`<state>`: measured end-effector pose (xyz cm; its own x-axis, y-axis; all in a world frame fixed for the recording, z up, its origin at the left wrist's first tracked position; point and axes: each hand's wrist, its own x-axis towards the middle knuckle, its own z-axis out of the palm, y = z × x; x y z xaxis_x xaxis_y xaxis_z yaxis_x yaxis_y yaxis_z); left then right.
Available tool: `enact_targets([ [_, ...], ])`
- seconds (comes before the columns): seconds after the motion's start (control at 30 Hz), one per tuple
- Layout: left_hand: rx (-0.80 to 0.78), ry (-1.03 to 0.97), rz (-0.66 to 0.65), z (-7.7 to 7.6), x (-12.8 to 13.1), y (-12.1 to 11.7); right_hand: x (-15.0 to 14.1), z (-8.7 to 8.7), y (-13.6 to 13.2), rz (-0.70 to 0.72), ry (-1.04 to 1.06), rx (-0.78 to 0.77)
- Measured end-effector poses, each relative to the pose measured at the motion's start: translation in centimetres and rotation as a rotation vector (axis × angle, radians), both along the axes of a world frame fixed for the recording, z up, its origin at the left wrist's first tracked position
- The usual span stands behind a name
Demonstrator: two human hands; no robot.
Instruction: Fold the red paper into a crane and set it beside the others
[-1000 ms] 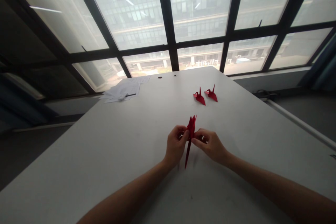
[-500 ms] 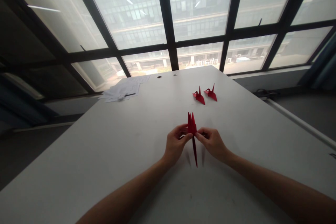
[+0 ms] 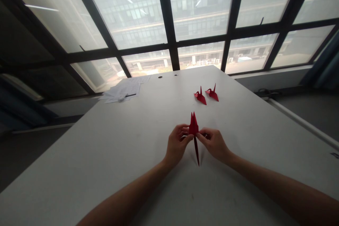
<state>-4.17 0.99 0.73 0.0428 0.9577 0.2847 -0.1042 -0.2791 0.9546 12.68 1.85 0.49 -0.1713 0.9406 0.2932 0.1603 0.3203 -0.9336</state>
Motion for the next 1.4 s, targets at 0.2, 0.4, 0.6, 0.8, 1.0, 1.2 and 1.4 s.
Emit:
enact_targets([
  [0.2, -0.010, 0.025, 0.023, 0.2, 0.0, 0.0, 0.0, 0.1, -0.1, -0.005, -0.033, 0.029],
  [0.4, -0.030, 0.032, 0.061, 0.1, 0.1, -0.1, -0.1, 0.2, -0.2, -0.025, -0.064, 0.050],
  [0.6, -0.087, 0.109, -0.013, 0.1, 0.1, -0.1, 0.1, 0.2, -0.1, -0.012, -0.077, 0.066],
  [0.8, -0.071, 0.150, 0.050, 0.1, 0.4, -0.3, -0.2, -0.1, -0.3, -0.096, -0.151, 0.098],
  [1.0, -0.077, 0.141, 0.092, -0.1, 0.6, -0.5, -0.4, 0.0, -0.8, -0.129, -0.338, 0.294],
  [1.2, -0.128, 0.095, 0.085, -0.2, 0.5, -0.5, -0.4, 0.4, -1.3, -0.094, -0.531, 0.498],
  [1.4, -0.079, 0.095, 0.034, 0.8, 0.7, -0.6, -0.3, 0.8, -1.7, -0.056, -0.566, 0.538],
])
